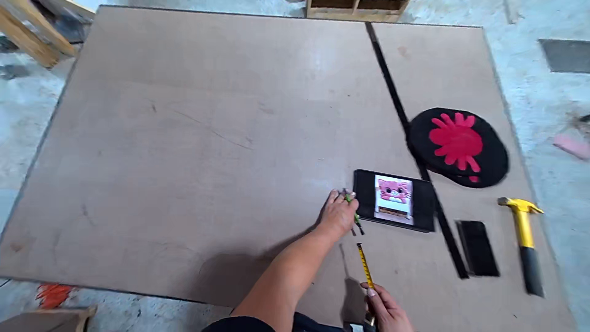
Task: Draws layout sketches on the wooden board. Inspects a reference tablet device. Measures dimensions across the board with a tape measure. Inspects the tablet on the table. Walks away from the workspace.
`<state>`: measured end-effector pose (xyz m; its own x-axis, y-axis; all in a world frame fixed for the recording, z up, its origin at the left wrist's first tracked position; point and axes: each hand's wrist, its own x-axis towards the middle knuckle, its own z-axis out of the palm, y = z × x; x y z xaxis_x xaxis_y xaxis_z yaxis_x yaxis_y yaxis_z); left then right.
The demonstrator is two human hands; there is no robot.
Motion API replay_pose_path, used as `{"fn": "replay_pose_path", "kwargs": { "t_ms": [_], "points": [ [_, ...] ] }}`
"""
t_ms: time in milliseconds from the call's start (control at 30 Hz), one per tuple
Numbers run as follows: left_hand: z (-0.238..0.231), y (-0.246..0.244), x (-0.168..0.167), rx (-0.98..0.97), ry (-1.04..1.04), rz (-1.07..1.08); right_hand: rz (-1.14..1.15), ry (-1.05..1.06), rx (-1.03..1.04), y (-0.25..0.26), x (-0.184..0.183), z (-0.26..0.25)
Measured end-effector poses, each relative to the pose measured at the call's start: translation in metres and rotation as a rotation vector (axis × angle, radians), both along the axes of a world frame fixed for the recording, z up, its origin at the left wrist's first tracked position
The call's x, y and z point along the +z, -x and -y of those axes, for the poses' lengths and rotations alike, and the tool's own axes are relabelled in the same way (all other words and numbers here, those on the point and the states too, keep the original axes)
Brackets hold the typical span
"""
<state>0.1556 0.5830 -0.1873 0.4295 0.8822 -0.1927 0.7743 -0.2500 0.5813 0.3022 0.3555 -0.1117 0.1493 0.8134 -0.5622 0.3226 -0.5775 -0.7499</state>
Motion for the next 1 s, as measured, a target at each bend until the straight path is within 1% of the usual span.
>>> {"fn": "replay_pose_path", "kwargs": {
  "t_ms": [100,167,233,300,367,500,600,667,767,867,933,1000],
  "points": [
    [-0.008,0.007,0.008,-0.021,0.065,0.027,-0.059,-0.001,0.045,-0.009,-0.010,-0.017],
    [0.001,0.032,0.015,0.047,0.094,0.103,-0.142,0.000,0.077,-0.004,-0.021,-0.028],
    [0.022,0.070,0.029,0.142,0.178,0.201,-0.220,0.029,0.113,0.013,-0.028,-0.036],
    [0.054,0.118,0.044,0.203,0.336,0.273,-0.266,0.059,0.164,0.040,-0.029,-0.039],
    [0.093,0.164,0.048,0.250,0.434,0.294,-0.298,0.089,0.246,0.074,-0.026,-0.036],
    [0.160,0.244,0.062,0.380,0.500,0.350,-0.366,0.138,0.398,0.150,-0.025,-0.015],
    [0.186,0.292,0.066,0.440,0.566,0.402,-0.336,0.148,0.456,0.210,-0.030,0.009],
    [0.192,0.324,0.067,0.446,0.610,0.384,-0.313,0.135,0.426,0.250,-0.036,0.028],
    [0.186,0.383,0.063,0.338,0.659,0.305,-0.280,0.141,0.291,0.315,-0.034,0.056],
    [0.175,0.454,0.066,0.285,0.552,0.227,-0.346,0.189,0.169,0.382,-0.028,0.085],
    [0.166,0.504,0.071,0.323,0.445,0.172,-0.413,0.207,0.150,0.423,-0.026,0.103],
    [0.157,0.550,0.082,0.394,0.358,0.155,-0.457,0.199,0.175,0.455,-0.024,0.118]
  ]
}}
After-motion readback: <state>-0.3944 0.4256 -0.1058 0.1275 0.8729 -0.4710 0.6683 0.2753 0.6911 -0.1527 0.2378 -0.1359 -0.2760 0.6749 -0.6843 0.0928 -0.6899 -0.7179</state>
